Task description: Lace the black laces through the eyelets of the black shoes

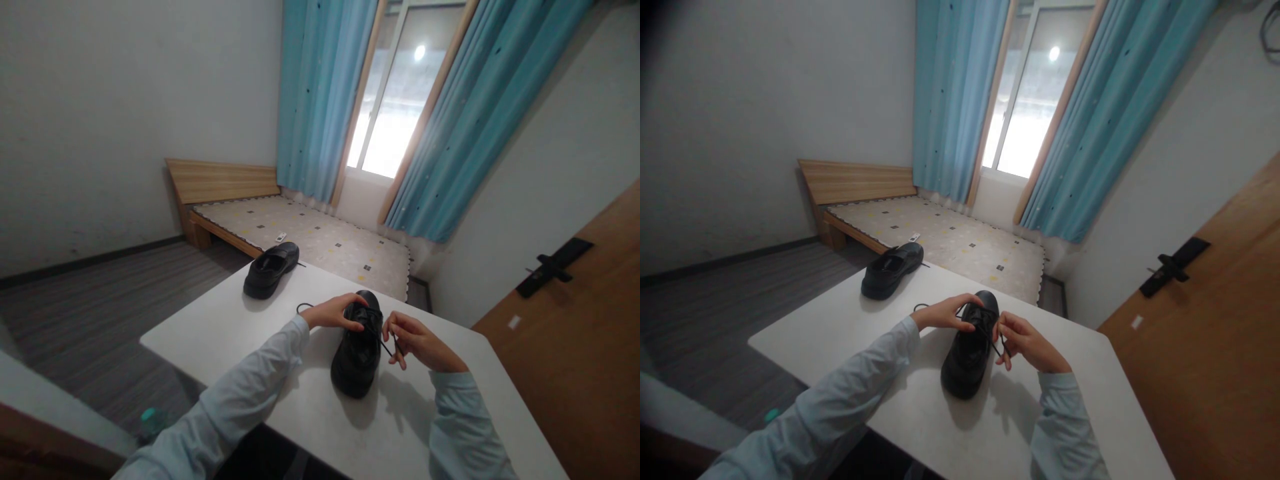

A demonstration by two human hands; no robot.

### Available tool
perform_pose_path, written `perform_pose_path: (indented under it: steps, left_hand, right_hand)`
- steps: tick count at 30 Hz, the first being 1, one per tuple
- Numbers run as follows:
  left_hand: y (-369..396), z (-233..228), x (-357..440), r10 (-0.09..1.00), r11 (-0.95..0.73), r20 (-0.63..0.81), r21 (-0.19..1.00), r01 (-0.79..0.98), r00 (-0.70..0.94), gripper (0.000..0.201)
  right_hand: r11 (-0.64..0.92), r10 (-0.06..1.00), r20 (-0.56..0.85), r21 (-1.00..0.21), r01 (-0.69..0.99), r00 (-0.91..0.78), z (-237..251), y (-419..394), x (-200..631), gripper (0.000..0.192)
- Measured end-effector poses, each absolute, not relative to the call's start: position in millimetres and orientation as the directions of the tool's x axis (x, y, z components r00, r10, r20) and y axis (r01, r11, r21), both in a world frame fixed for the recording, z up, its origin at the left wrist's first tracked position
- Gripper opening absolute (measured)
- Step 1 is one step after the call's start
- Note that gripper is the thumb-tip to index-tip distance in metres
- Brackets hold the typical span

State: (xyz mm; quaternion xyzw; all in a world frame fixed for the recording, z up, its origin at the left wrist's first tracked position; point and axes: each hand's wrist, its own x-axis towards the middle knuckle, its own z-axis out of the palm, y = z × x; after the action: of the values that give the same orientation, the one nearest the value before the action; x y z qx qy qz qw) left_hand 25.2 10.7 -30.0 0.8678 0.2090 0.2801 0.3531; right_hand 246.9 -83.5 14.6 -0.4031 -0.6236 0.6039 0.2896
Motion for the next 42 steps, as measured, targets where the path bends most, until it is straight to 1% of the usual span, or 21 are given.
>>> perform_pose_path:
  steps: [3, 5, 7, 9, 11, 13, 15, 19, 22, 25, 27, 29, 31, 37, 42]
  left_hand:
    - [10, -29, 24, 0.567, -0.637, 0.333, 0.758, 0.145, 0.754, 0.063]
    - [12, -29, 24, 0.565, -0.593, 0.329, 0.800, 0.094, 0.757, 0.065]
    - [16, -29, 23, 0.585, -0.532, 0.326, 0.845, 0.048, 0.742, 0.060]
    - [21, -30, 21, 0.661, -0.485, 0.312, 0.871, 0.071, 0.683, 0.048]
    - [25, -30, 19, 0.761, -0.466, 0.284, 0.865, 0.187, 0.583, 0.037]
    - [29, -31, 16, 0.833, -0.454, 0.258, 0.824, 0.338, 0.489, 0.029]
    - [31, -32, 13, 0.865, -0.447, 0.241, 0.768, 0.459, 0.439, 0.022]
    - [32, -34, 8, 0.876, -0.447, 0.185, 0.663, 0.601, 0.446, 0.019]
    - [31, -33, 6, 0.893, -0.429, 0.125, 0.530, 0.732, 0.433, 0.016]
    - [28, -32, 4, 0.909, -0.411, 0.120, 0.418, 0.810, 0.400, 0.011]
    - [28, -32, 3, 0.909, -0.413, 0.125, 0.399, 0.819, 0.398, 0.012]
    - [27, -33, 4, 0.902, -0.429, 0.125, 0.382, 0.819, 0.414, 0.011]
    - [26, -34, 6, 0.891, -0.451, 0.128, 0.366, 0.814, 0.436, 0.010]
    - [23, -41, 15, 0.851, -0.521, 0.124, 0.322, 0.791, 0.510, 0.009]
    - [25, -48, 20, 0.878, -0.478, 0.131, 0.270, 0.836, 0.460, 0.012]
  right_hand:
    - [-0.017, 0.843, -0.103, -0.986, 0.166, -0.528, 15, -84, 247, 0.026]
    - [0.023, 0.840, -0.077, -0.984, 0.177, -0.537, 15, -84, 248, 0.024]
    - [0.052, 0.838, -0.056, -0.982, 0.181, -0.543, 14, -83, 250, 0.023]
    - [0.062, 0.839, -0.035, -0.985, 0.159, -0.543, 13, -83, 251, 0.025]
    - [0.058, 0.853, -0.009, -0.992, 0.112, -0.523, 12, -83, 251, 0.026]
    - [0.071, 0.882, 0.035, -0.996, 0.059, -0.470, 12, -82, 250, 0.025]
    - [0.110, 0.917, 0.089, -0.993, 0.031, -0.390, 11, -81, 249, 0.021]
    - [0.208, 0.961, 0.194, -0.977, 0.055, -0.197, 5, -74, 247, 0.017]
    - [0.272, 0.962, 0.263, -0.948, 0.168, -0.074, -6, -64, 248, 0.018]
    - [0.319, 0.933, 0.358, -0.857, 0.405, 0.023, -18, -55, 246, 0.019]
    - [0.349, 0.903, 0.430, -0.767, 0.538, 0.027, -25, -52, 242, 0.019]
    - [0.372, 0.884, 0.468, -0.711, 0.597, 0.006, -31, -50, 237, 0.021]
    - [0.387, 0.878, 0.479, -0.683, 0.620, -0.021, -34, -50, 232, 0.023]
    - [0.395, 0.880, 0.470, -0.649, 0.650, -0.065, -36, -51, 223, 0.025]
    - [0.376, 0.881, 0.472, -0.661, 0.650, -0.031, -34, -53, 223, 0.028]
